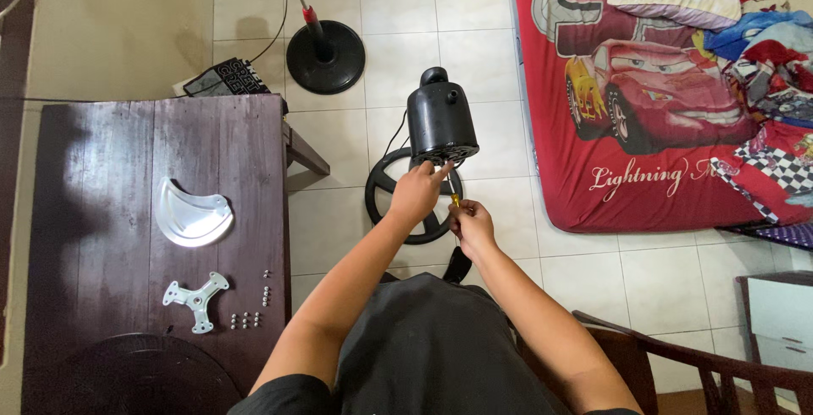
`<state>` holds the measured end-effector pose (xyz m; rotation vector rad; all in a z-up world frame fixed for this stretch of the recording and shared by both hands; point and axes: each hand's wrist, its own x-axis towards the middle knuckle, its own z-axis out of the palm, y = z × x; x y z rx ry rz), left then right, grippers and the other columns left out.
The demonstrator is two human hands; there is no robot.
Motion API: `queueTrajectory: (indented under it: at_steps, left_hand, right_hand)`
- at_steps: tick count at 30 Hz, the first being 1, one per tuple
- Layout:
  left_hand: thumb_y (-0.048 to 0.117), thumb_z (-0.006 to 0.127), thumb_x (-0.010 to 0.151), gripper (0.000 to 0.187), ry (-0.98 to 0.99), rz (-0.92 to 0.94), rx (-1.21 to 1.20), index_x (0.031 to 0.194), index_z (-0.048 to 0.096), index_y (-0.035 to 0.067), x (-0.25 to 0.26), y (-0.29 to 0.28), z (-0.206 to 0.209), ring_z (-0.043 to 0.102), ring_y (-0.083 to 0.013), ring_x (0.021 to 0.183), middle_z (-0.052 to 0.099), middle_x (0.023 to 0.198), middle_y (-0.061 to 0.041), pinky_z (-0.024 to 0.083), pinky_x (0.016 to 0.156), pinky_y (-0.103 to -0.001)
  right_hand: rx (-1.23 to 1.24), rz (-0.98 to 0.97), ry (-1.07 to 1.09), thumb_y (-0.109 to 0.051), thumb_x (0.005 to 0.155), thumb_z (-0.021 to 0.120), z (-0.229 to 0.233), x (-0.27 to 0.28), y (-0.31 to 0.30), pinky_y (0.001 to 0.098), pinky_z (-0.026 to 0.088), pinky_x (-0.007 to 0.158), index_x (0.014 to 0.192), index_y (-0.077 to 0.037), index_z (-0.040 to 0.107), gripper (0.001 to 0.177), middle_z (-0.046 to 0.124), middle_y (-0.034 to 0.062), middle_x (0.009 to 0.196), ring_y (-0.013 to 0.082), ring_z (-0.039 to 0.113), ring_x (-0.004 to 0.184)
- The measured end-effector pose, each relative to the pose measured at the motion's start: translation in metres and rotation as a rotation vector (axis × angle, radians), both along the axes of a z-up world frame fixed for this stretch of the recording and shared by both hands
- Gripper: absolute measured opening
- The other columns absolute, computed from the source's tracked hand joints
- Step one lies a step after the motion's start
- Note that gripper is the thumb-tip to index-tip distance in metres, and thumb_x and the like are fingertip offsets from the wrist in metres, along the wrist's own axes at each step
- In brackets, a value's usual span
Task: The person uses a screwdriver to tighten screws on the base of an electric fan motor housing. They repeatedly adjust the fan and tighten the fasteners while standing in a room with a bed and table nearby.
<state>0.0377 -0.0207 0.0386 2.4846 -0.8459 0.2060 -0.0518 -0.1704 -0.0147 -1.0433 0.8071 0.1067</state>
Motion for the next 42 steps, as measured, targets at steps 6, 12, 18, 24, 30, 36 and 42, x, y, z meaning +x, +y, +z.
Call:
queueTrajectory:
  at_steps: [6, 12, 18, 24, 30, 36, 42]
  left_hand:
    - [-0.002, 0.052, 0.086, 0.099, 0.53, -0.121, 0.395, 0.164, 0.011, 0.043, 0.006, 0.011, 0.006, 0.072, -0.035, 0.071, 0.072, 0.085, -0.018, 0.056, 0.063, -0.047]
    - [0.0, 0.05, 0.089, 0.1, 0.553, -0.191, 0.421, 0.161, 0.004, 0.053, 0.013, 0.024, 0.012, 0.072, -0.0364, 0.072, 0.072, 0.085, -0.02, 0.057, 0.063, -0.05]
    - [0.015, 0.057, 0.096, 0.086, 0.582, -0.221, 0.342, 0.16, 0.013, 0.051, 0.018, 0.026, 0.0, 0.072, -0.0366, 0.081, 0.071, 0.091, -0.019, 0.057, 0.071, -0.049]
    - [0.023, 0.066, 0.099, 0.028, 0.286, -0.158, -0.067, 0.127, 0.067, 0.028, 0.021, 0.023, -0.003, 0.071, -0.0303, 0.09, 0.073, 0.097, -0.007, 0.057, 0.077, -0.044]
    - [0.032, 0.091, 0.074, 0.076, 0.114, -0.06, -0.258, 0.135, 0.052, 0.009, 0.074, 0.041, 0.031, 0.063, -0.0382, 0.112, 0.063, 0.12, -0.016, 0.054, 0.095, -0.046]
    - [0.038, 0.102, 0.044, 0.156, 0.34, -0.114, -0.043, 0.161, 0.005, 0.007, 0.108, 0.047, 0.047, 0.042, -0.0515, 0.137, 0.029, 0.153, -0.035, 0.044, 0.109, -0.051]
    - [0.046, 0.102, 0.039, 0.163, 0.394, -0.221, 0.008, 0.162, 0.0, 0.01, 0.131, 0.039, 0.051, 0.034, -0.0492, 0.146, 0.013, 0.164, -0.035, 0.041, 0.114, -0.049]
  right_hand:
    - [0.009, 0.009, 0.144, -0.025, 0.104, 0.053, 0.01, 0.0, -0.002, 0.0249, 0.04, 0.049, 0.103, -0.003, 0.063, 0.024, 0.067, 0.0038, 0.085, 0.0088, 0.048, 0.057]
    - [0.039, -0.055, 0.023, -0.019, 0.1, 0.066, -0.011, -0.003, 0.001, 0.0269, 0.031, 0.043, 0.103, -0.006, 0.054, 0.019, 0.053, 0.0008, 0.077, 0.0104, 0.04, 0.052]
    - [-0.01, -0.052, -0.035, -0.014, 0.098, 0.068, -0.022, -0.004, 0.013, 0.0271, 0.034, 0.044, 0.106, -0.004, 0.057, 0.017, 0.053, 0.002, 0.077, 0.0115, 0.043, 0.054]
    - [0.103, -0.065, 0.145, -0.026, 0.102, 0.052, -0.011, -0.003, 0.021, 0.0261, 0.043, 0.047, 0.111, -0.007, 0.062, 0.024, 0.068, 0.0034, 0.084, 0.0118, 0.051, 0.059]
    - [-0.099, -0.057, -0.033, -0.008, 0.093, 0.073, -0.024, -0.006, 0.031, 0.0284, 0.033, 0.043, 0.112, -0.006, 0.055, 0.027, 0.053, 0.0036, 0.075, 0.013, 0.044, 0.053]
    - [-0.128, -0.095, 0.027, -0.013, 0.097, 0.066, -0.019, -0.01, 0.033, 0.0253, 0.043, 0.049, 0.109, -0.002, 0.061, 0.017, 0.063, 0.002, 0.081, 0.0091, 0.053, 0.058]
    - [-0.03, -0.031, 0.02, -0.032, 0.104, 0.049, -0.007, -0.01, 0.024, 0.0241, 0.039, 0.047, 0.104, -0.005, 0.067, 0.032, 0.067, 0.0031, 0.082, 0.0081, 0.048, 0.057]
